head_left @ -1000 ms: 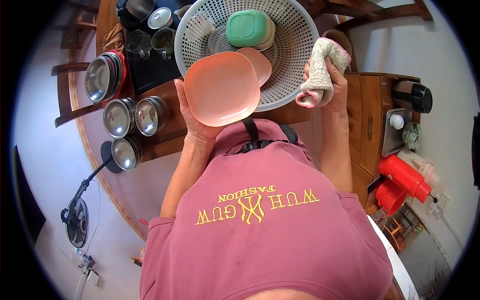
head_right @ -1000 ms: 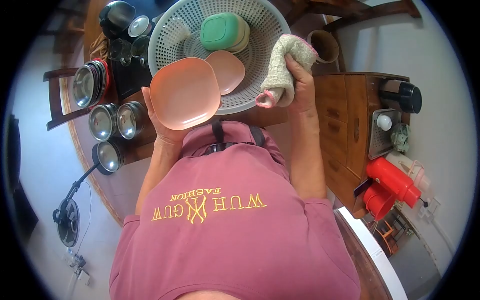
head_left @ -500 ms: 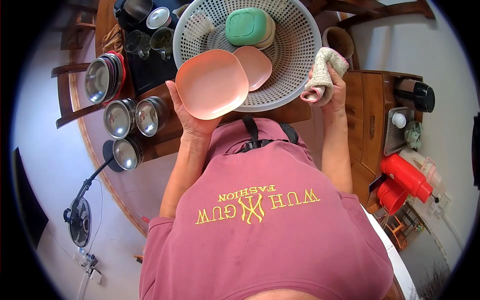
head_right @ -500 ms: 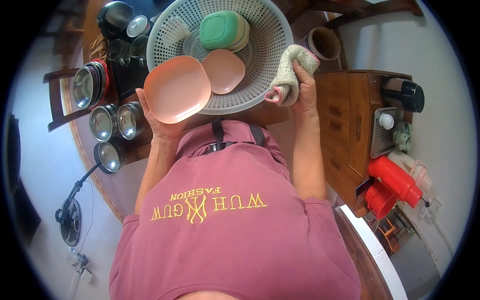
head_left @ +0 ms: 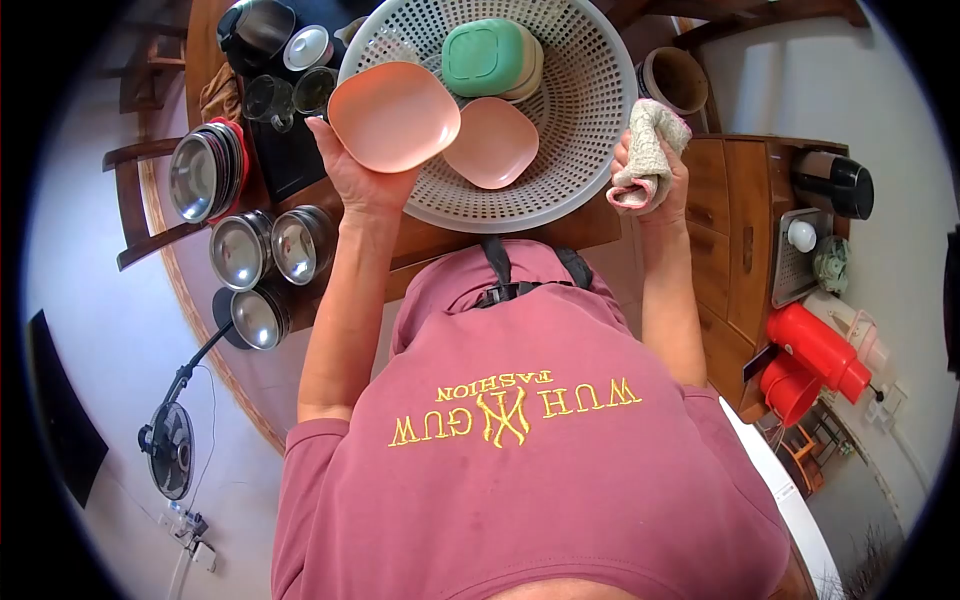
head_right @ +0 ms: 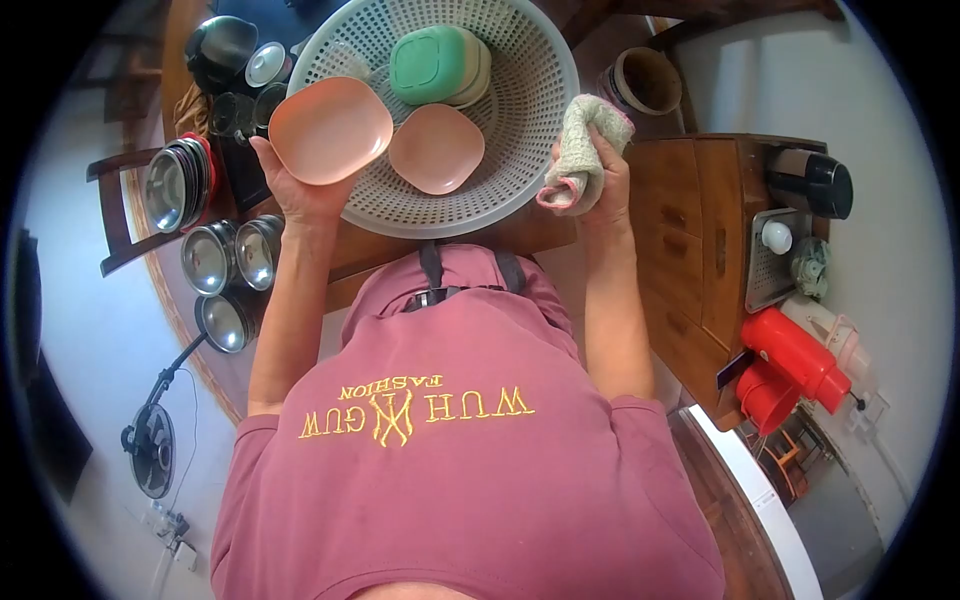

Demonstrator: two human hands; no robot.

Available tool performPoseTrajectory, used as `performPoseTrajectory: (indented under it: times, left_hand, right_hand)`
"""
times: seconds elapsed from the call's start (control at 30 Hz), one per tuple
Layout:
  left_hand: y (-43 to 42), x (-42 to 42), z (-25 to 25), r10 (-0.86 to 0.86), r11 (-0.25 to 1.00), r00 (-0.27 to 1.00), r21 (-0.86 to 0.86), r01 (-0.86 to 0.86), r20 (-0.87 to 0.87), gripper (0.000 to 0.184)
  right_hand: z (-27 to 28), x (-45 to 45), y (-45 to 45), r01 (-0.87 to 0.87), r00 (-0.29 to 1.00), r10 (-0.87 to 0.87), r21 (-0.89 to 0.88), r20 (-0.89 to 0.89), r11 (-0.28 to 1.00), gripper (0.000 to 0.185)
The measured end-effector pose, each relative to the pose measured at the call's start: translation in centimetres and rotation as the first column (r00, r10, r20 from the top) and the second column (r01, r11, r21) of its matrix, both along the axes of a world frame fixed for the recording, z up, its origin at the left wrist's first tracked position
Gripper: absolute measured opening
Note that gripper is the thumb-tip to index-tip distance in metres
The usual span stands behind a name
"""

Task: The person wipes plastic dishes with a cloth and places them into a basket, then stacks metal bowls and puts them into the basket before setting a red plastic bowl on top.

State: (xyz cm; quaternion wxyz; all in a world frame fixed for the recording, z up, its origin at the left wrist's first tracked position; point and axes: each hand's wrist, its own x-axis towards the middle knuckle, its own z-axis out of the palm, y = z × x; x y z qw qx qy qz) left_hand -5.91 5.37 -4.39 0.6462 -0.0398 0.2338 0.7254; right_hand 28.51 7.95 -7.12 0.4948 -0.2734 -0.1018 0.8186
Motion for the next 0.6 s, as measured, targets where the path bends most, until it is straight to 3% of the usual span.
performPoseTrajectory:
  times: [0.03, 0.1, 0.2, 0.23, 0.3, 0.37, 0.43, 0.6]
  left_hand:
    - [0.7, 0.0, -0.3, 0.031, 0.999, 0.997, -0.013, -0.032, -0.077, 0.069]
    - [1.6, -0.5, -1.3, -0.01, 1.0, 0.998, -0.029, 0.009, -0.055, 0.076]
    - [2.9, 0.0, -1.6, 0.046, 0.992, 0.961, -0.097, -0.075, -0.272, 0.091]
    - [3.3, 0.2, -1.8, 0.039, 0.993, 0.962, -0.1, -0.069, -0.271, 0.091]
    - [4.3, 0.3, -3.0, 0.038, 0.997, 0.895, -0.047, -0.065, -0.445, 0.091]
    - [5.5, 0.5, -4.2, -0.002, 1.0, 0.883, -0.021, -0.009, -0.469, 0.092]
    - [6.5, 2.0, -3.8, -0.078, 0.997, 0.786, -0.07, 0.044, -0.613, 0.095]
    - [7.2, 3.7, -3.3, -0.254, 0.967, 0.652, -0.163, 0.198, -0.714, 0.096]
  right_hand:
    - [-0.3, 0.0, 0.0, -0.005, 1.0, 0.005, 0.009, -0.012, 1.0, 0.033]
    - [-0.4, 0.1, -0.1, -0.003, 1.0, 0.003, 0.015, -0.024, 1.0, 0.033]
    - [-0.4, 0.0, -0.1, 0.01, 0.998, -0.01, -0.002, 0.068, 1.0, 0.029]
    - [-0.4, 0.0, -0.1, 0.016, 0.998, -0.016, -0.005, 0.068, 1.0, 0.029]
    - [-0.5, 0.0, -0.1, 0.028, 0.992, -0.025, -0.02, 0.127, 0.999, 0.03]
    - [-0.7, 0.0, 0.0, 0.035, 0.985, -0.029, -0.031, 0.171, 0.999, 0.031]
    - [-0.7, 0.1, 0.1, 0.018, 0.987, -0.015, -0.017, 0.16, 1.0, 0.031]
    - [-0.6, 0.2, 0.1, 0.023, 0.987, -0.018, -0.031, 0.159, 0.999, 0.032]
